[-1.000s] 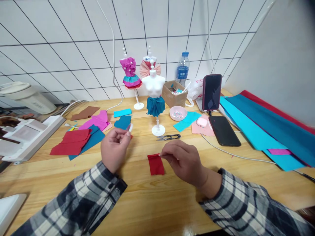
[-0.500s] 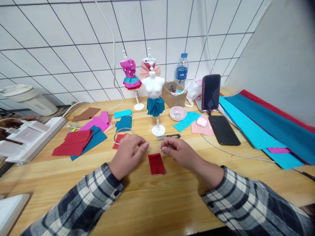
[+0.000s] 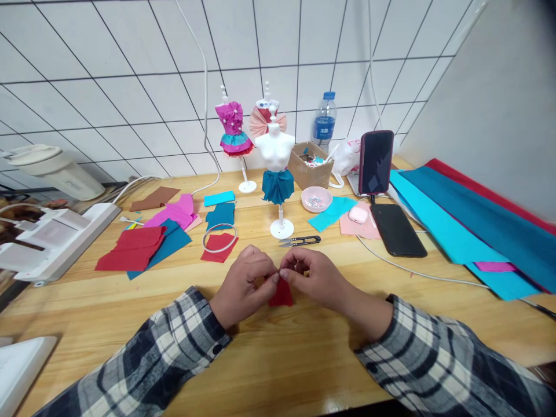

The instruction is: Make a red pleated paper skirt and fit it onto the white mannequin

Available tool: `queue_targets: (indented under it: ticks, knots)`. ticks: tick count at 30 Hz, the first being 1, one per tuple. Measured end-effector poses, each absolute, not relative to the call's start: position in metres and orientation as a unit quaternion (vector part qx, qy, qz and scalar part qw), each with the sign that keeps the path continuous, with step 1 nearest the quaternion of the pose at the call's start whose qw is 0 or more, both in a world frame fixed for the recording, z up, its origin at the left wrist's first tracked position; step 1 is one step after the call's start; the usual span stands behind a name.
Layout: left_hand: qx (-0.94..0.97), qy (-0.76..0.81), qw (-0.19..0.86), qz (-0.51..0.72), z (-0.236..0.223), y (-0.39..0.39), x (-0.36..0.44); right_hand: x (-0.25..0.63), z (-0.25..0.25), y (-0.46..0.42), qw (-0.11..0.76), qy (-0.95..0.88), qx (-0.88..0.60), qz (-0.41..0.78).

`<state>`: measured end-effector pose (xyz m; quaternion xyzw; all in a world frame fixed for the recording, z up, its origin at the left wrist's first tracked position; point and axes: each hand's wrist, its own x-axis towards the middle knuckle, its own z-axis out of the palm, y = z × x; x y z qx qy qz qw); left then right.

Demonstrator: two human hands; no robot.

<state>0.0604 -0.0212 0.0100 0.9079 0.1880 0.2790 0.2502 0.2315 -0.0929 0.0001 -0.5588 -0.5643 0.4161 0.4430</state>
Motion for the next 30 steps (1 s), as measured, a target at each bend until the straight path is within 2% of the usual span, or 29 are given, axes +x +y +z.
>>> queue_targets:
  ticks: [5,9,11,20,26,30]
  knots:
    - [0.890,0.184,0.291,0.300,0.010,-0.020,0.059,0.238,0.001,-0.093,0.468,-0.547,-0.606,0.338]
    - [0.870,0.246,0.299,0.306,0.010,-0.018,0.059,0.244,0.005,-0.096,0.497,-0.620,-0.587,0.155]
    - [0.872,0.249,0.296,0.299,0.010,-0.018,0.059,0.244,0.007,-0.099,0.493,-0.669,-0.546,0.105]
    - [0.903,0.189,0.247,0.295,0.014,-0.024,0.059,0.239,0.005,-0.102,0.453,-0.714,-0.529,0.078]
    - [0.906,0.200,0.183,0.325,0.010,-0.026,0.061,0.236,0.005,-0.103,0.452,-0.708,-0.538,0.075]
    - [0.904,0.208,0.175,0.329,0.010,-0.029,0.063,0.233,0.007,-0.104,0.446,-0.682,-0.570,0.098]
